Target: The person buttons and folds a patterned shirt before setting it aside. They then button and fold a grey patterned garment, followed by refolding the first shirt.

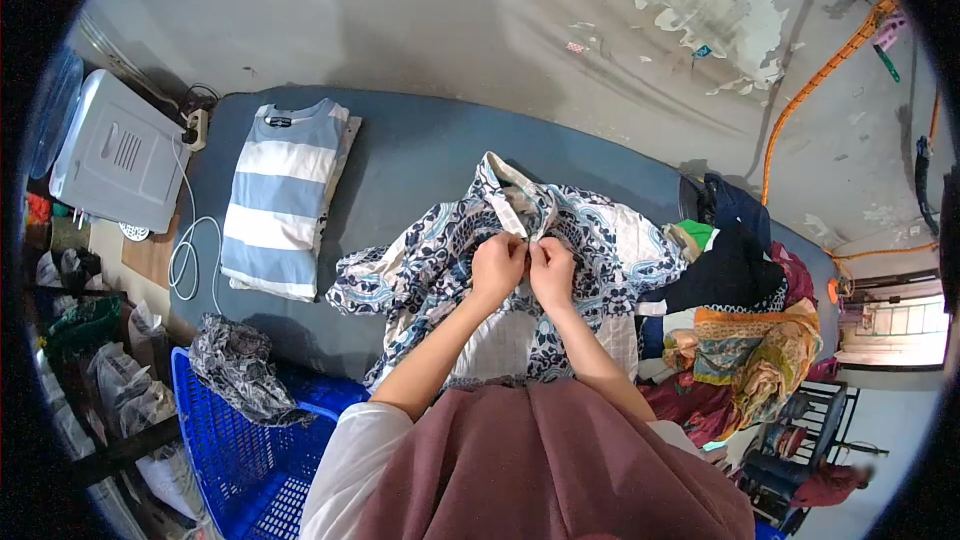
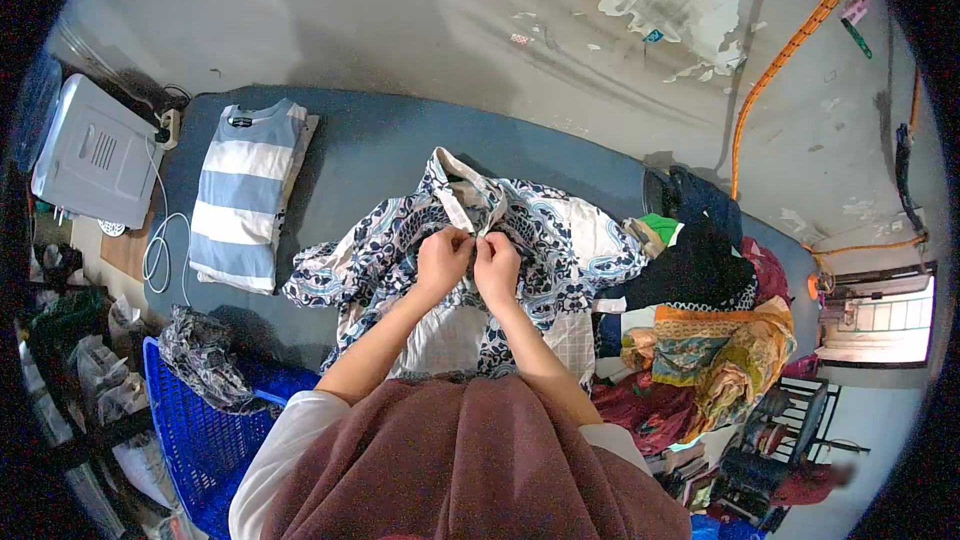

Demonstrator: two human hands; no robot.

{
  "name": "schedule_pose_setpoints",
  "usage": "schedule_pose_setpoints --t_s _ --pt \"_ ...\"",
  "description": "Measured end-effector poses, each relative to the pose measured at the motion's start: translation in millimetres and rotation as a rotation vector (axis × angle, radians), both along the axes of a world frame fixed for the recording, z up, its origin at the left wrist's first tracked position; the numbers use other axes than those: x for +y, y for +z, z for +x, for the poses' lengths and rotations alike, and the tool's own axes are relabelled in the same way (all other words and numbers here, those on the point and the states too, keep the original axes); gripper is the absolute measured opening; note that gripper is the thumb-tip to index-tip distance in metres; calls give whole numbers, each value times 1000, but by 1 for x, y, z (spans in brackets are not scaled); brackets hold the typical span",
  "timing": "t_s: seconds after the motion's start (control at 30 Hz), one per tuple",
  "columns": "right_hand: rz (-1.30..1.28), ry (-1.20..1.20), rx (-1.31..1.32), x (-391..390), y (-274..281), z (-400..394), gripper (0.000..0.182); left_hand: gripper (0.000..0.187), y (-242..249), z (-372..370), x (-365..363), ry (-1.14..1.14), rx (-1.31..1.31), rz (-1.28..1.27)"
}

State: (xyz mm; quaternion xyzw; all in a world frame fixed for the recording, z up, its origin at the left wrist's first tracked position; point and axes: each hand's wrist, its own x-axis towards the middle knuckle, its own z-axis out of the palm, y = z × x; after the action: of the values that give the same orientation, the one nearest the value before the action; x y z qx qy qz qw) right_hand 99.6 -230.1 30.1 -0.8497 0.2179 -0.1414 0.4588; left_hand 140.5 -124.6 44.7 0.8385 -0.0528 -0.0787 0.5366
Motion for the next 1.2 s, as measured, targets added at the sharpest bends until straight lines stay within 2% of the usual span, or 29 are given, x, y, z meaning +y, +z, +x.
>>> schedule_pose_setpoints --t_s 0.33,0.73,0.83,0.97,1.17,1.2 --pt "-173 83 49 13 20 4 15 20 -12 1 3 75 101 -101" --pt "-243 82 52 13 12 3 18 20 -40 0 0 84 300 -453" --pt "-211 32 -7 14 7 1 18 18 -26 -1 1 84 175 -289" --pt "-117 -42 -28 13 6 1 17 19 -12 2 4 -10 144 -169" --pt "77 85 -5 5 21 2 17 19 -20 7 7 -24 83 -132" --pt "131 96 -18 0 9 2 17 19 -20 8 7 -34 71 -112"
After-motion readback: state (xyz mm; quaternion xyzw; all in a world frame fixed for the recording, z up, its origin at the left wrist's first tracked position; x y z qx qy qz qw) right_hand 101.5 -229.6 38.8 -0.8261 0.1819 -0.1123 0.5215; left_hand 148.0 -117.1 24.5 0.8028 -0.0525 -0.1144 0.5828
